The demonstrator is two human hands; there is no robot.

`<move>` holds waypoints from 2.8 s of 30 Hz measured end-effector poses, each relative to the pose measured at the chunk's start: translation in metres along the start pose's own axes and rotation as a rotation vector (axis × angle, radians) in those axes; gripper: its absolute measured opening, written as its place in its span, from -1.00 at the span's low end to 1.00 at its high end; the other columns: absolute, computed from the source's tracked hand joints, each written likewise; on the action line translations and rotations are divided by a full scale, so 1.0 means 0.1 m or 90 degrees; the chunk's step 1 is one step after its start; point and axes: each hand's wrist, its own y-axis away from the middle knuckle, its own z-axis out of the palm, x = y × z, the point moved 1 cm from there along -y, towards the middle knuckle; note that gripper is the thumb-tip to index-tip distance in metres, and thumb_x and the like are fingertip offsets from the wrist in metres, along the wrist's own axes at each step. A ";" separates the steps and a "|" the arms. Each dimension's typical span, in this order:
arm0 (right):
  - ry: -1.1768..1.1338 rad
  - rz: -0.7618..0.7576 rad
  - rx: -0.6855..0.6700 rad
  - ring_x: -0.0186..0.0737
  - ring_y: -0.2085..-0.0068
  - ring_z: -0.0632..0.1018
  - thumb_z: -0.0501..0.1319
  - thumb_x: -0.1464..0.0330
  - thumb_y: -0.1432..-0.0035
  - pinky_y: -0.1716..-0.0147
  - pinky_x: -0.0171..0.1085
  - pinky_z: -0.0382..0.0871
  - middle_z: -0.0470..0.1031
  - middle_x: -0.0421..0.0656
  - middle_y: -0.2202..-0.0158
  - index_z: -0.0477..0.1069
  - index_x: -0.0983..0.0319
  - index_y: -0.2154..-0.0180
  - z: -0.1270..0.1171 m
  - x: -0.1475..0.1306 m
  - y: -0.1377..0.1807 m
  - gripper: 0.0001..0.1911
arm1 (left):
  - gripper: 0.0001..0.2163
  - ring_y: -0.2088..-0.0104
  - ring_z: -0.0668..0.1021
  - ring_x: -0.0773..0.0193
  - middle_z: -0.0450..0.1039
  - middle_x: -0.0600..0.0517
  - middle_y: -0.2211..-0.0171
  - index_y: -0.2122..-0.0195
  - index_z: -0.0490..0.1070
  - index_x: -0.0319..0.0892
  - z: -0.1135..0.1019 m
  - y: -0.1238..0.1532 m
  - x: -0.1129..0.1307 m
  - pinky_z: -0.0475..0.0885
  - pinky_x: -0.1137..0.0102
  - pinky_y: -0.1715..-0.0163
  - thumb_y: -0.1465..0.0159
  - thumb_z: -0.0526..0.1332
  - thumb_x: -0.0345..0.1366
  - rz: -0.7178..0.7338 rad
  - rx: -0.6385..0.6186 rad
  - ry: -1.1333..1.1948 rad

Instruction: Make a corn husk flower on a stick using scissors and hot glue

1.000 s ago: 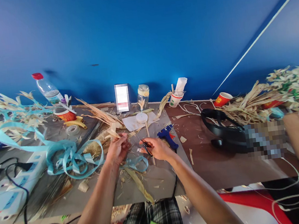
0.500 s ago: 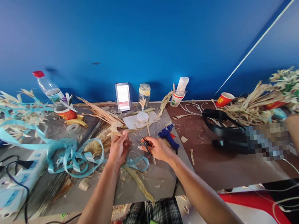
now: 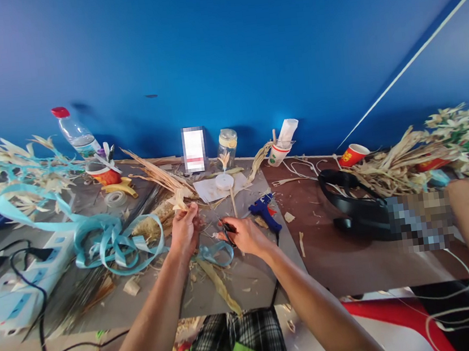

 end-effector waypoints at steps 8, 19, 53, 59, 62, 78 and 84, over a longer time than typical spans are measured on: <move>-0.158 0.072 0.031 -0.37 0.50 0.29 0.20 0.14 -0.02 0.52 -0.42 0.14 0.32 -0.23 0.54 0.40 0.29 0.25 -0.01 -0.03 0.01 -0.64 | -0.70 0.68 0.17 0.52 0.11 0.21 0.69 0.58 0.24 -0.22 -0.03 -0.02 0.00 0.13 0.53 0.65 0.06 0.37 -0.20 0.007 0.012 -0.026; -0.163 0.084 0.004 -0.41 0.50 0.27 0.21 0.11 0.01 0.52 -0.43 0.11 0.31 -0.26 0.52 0.41 0.29 0.24 -0.03 0.01 0.03 -0.59 | -0.74 0.67 0.17 0.52 0.16 0.19 0.70 0.57 0.30 -0.23 0.00 -0.02 -0.02 0.11 0.53 0.64 0.07 0.37 -0.22 0.018 0.020 -0.078; -0.025 0.025 -0.028 -0.43 0.54 0.17 0.19 0.10 -0.04 0.57 -0.46 0.01 0.24 -0.30 0.59 0.44 0.28 0.32 -0.03 -0.02 0.06 -0.64 | -0.70 0.67 0.13 0.51 0.10 0.20 0.70 0.61 0.23 -0.21 0.00 -0.01 -0.05 0.05 0.51 0.64 0.03 0.35 -0.19 0.021 -0.020 -0.085; -0.026 0.011 -0.026 -0.43 0.53 0.20 0.18 0.11 -0.06 0.56 -0.45 0.02 0.27 -0.28 0.58 0.44 0.30 0.34 -0.05 -0.03 0.07 -0.64 | -0.74 0.67 0.15 0.51 0.12 0.20 0.70 0.56 0.29 -0.22 0.00 -0.01 -0.05 0.06 0.52 0.65 0.01 0.35 -0.21 0.038 -0.023 -0.085; -0.051 0.020 -0.012 -0.42 0.54 0.21 0.18 0.13 -0.05 0.56 -0.44 0.04 0.25 -0.28 0.60 0.44 0.30 0.35 -0.04 -0.03 0.06 -0.66 | -0.74 0.67 0.17 0.52 0.15 0.20 0.70 0.55 0.30 -0.22 0.00 -0.01 -0.05 0.08 0.53 0.65 0.02 0.36 -0.21 0.043 -0.026 -0.081; -0.062 0.068 -0.040 -0.44 0.54 0.15 0.21 0.08 0.00 0.57 -0.44 0.02 0.26 -0.30 0.57 0.44 0.29 0.29 -0.03 -0.01 0.06 -0.60 | -0.72 0.72 0.25 0.54 0.32 0.17 0.69 0.46 0.34 -0.24 0.00 -0.03 -0.06 0.15 0.55 0.69 0.09 0.39 -0.25 0.016 -0.006 -0.055; -0.042 0.051 -0.034 -0.45 0.56 0.11 0.20 0.06 -0.01 0.60 -0.44 -0.02 0.21 -0.32 0.61 0.45 0.31 0.31 -0.03 -0.02 0.05 -0.57 | -0.73 0.73 0.23 0.54 0.32 0.17 0.68 0.44 0.33 -0.24 0.02 -0.01 -0.06 0.18 0.54 0.67 0.09 0.39 -0.26 0.005 -0.018 -0.044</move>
